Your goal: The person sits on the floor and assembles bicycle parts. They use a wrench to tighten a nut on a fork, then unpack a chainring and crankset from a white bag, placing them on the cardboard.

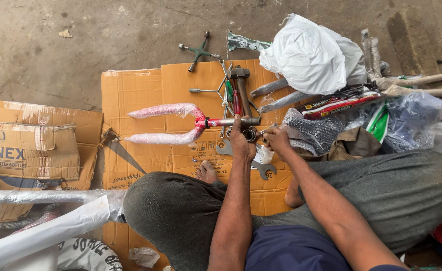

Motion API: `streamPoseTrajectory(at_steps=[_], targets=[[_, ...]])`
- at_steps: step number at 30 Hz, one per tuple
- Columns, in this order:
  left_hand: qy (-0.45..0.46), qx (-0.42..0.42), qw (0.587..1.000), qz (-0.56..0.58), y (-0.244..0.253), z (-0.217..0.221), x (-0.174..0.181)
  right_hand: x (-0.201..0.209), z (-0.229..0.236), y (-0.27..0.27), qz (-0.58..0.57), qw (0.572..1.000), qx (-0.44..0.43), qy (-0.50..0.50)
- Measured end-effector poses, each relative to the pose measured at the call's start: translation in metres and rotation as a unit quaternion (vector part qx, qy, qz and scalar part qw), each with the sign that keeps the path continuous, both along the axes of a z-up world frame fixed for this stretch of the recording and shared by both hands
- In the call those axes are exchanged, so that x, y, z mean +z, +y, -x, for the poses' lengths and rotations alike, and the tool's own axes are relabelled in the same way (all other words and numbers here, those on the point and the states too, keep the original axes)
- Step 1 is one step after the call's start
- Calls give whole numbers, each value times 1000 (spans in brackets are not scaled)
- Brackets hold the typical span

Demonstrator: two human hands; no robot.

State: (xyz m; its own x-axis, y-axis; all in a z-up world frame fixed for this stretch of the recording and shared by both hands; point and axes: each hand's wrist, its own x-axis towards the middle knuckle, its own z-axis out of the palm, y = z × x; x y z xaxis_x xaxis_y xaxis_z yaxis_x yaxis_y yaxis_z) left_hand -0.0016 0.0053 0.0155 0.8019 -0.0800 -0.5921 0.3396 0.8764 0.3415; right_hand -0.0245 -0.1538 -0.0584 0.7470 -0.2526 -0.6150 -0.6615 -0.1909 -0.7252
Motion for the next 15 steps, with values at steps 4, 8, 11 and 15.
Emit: streamPoseTrajectory(at_steps=[4, 8, 11, 15], targets=[[7, 1, 1000, 5, -2, 2, -4, 17, 3, 7, 238, 955, 76, -159], [5, 19, 999, 30, -2, -1, -8, 72, 8, 40, 276, 905, 88, -311], [-11, 36, 997, 64, -6, -3, -14, 104, 13, 59, 273, 881, 98, -373], [-40, 56, 996, 58, -8, -3, -25, 110, 9, 68, 343, 842, 124, -398]])
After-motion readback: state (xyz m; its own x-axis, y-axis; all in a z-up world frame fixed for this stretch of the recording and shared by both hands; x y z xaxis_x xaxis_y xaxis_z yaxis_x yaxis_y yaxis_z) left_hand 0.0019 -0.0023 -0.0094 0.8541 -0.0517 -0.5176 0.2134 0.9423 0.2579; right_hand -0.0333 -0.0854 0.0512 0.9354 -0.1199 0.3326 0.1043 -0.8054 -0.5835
